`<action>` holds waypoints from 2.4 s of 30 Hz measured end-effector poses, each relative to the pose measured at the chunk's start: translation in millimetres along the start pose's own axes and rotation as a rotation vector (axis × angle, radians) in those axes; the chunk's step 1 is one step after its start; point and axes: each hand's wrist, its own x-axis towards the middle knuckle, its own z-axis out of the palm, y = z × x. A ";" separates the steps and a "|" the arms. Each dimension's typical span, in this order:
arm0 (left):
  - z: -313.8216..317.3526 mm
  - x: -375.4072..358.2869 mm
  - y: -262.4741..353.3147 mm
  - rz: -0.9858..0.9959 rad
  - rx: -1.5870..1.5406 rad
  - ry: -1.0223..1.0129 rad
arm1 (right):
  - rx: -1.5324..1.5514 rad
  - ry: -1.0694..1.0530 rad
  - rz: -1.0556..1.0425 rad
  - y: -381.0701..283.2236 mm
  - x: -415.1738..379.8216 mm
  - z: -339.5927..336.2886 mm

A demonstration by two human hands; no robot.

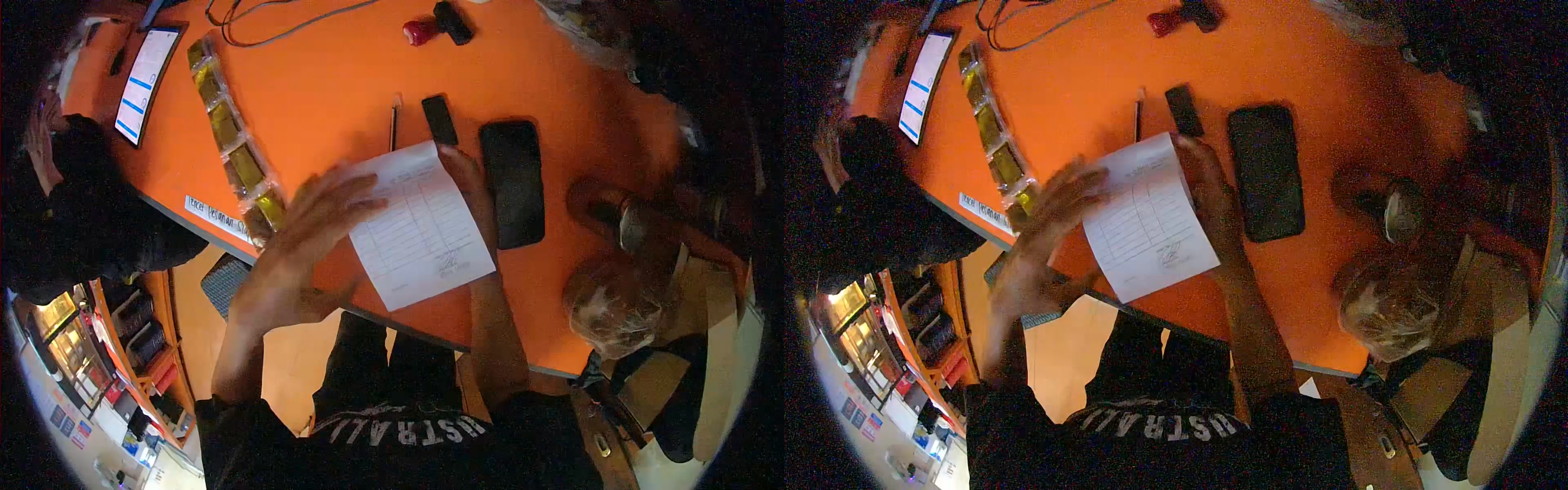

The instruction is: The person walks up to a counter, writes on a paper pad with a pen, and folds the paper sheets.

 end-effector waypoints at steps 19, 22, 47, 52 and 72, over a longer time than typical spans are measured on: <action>2.3 -1.3 -7.7 -0.137 -0.285 0.296 | -0.114 0.009 0.180 -17.6 -19.1 4.2; -0.4 -23.5 -0.7 -0.229 -0.344 0.232 | -0.036 -0.002 0.153 -23.8 -29.9 19.0; 21.0 4.3 -41.1 -0.131 0.396 0.258 | -0.049 0.125 0.337 -61.6 43.5 21.8; 55.5 -24.8 -47.3 -0.209 0.218 0.154 | 0.174 0.107 0.342 -37.2 34.1 19.5; 70.4 -7.7 -60.1 -0.184 0.201 0.329 | 0.020 0.055 -0.082 -7.3 10.5 20.7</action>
